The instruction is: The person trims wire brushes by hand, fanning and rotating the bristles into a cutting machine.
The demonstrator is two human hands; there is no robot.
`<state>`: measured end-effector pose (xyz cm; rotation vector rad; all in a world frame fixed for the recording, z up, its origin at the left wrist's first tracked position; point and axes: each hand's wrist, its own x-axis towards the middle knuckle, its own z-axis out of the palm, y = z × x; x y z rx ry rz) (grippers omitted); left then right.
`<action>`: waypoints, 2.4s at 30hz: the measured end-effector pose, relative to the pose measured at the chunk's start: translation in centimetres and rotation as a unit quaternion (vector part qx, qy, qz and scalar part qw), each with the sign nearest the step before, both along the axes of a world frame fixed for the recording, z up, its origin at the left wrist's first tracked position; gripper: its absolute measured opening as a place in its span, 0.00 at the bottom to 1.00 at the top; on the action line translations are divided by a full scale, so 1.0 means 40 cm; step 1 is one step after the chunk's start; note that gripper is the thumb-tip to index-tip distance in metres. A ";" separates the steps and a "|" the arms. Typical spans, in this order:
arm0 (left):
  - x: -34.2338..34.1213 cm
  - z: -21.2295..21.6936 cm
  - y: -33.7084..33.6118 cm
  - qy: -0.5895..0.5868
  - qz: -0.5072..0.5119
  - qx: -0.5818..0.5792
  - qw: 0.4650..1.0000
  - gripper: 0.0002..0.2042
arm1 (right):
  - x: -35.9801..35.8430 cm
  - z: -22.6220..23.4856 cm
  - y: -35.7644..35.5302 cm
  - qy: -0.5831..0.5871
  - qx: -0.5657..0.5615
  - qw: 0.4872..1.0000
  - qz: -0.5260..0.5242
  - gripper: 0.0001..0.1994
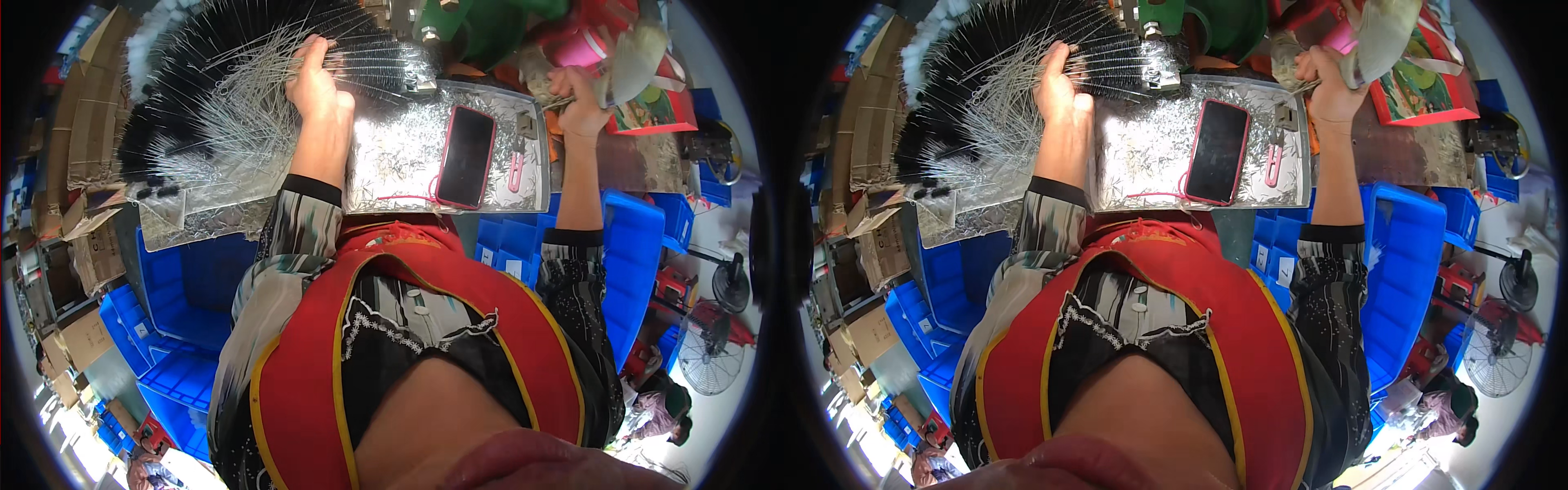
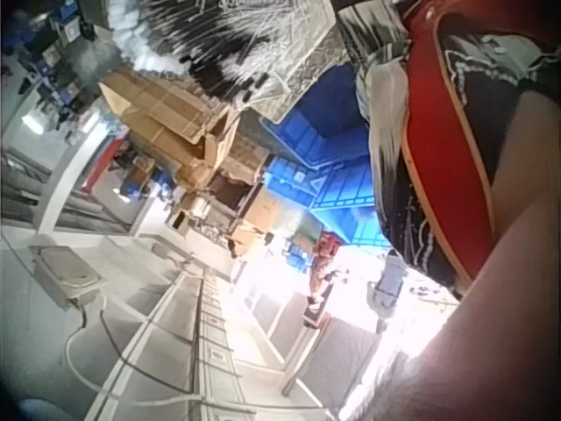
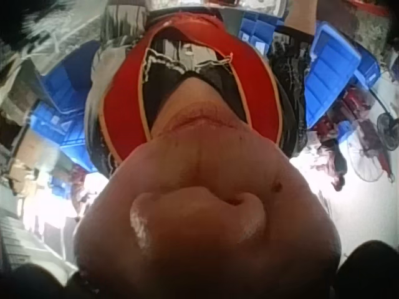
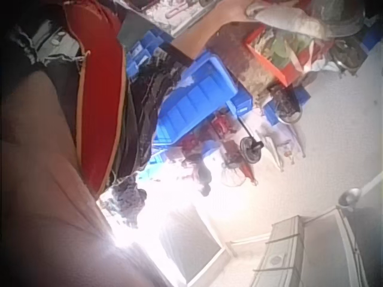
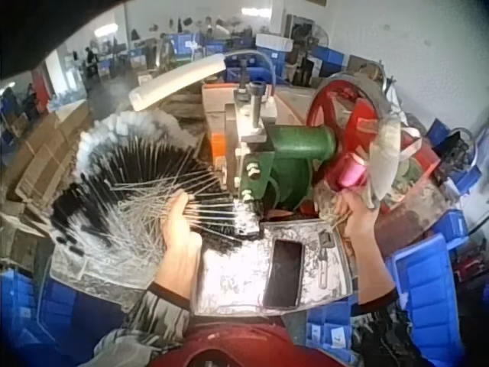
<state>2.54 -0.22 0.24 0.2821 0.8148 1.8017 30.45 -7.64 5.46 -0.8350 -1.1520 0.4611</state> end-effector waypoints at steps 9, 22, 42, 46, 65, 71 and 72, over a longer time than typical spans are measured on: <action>-0.011 0.001 0.010 0.044 -0.223 0.009 0.974 0.10 | 0.014 0.162 -0.040 0.037 -0.253 0.966 -0.022 0.13; -0.017 -0.012 0.012 -0.004 -0.211 0.057 0.976 0.13 | 0.043 0.186 -0.033 0.033 -0.274 0.961 -0.002 0.10; -0.008 -0.031 0.026 0.030 -0.202 0.069 0.977 0.18 | 0.033 0.065 -0.028 0.021 -0.169 0.985 0.012 0.13; -0.013 -0.035 0.031 0.048 -0.237 0.092 0.966 0.19 | 0.017 0.116 -0.038 0.030 -0.195 0.980 0.000 0.13; 0.011 -0.009 0.036 0.116 -0.233 0.092 0.961 0.20 | 0.016 0.154 -0.042 0.048 -0.252 0.966 -0.021 0.14; 0.004 -0.009 0.035 0.096 -0.229 0.069 0.966 0.20 | 0.008 0.114 -0.037 0.061 -0.191 0.980 -0.007 0.10; 0.006 -0.010 0.034 0.099 -0.229 0.075 0.965 0.20 | 0.021 0.091 -0.034 0.038 -0.150 0.988 0.003 0.07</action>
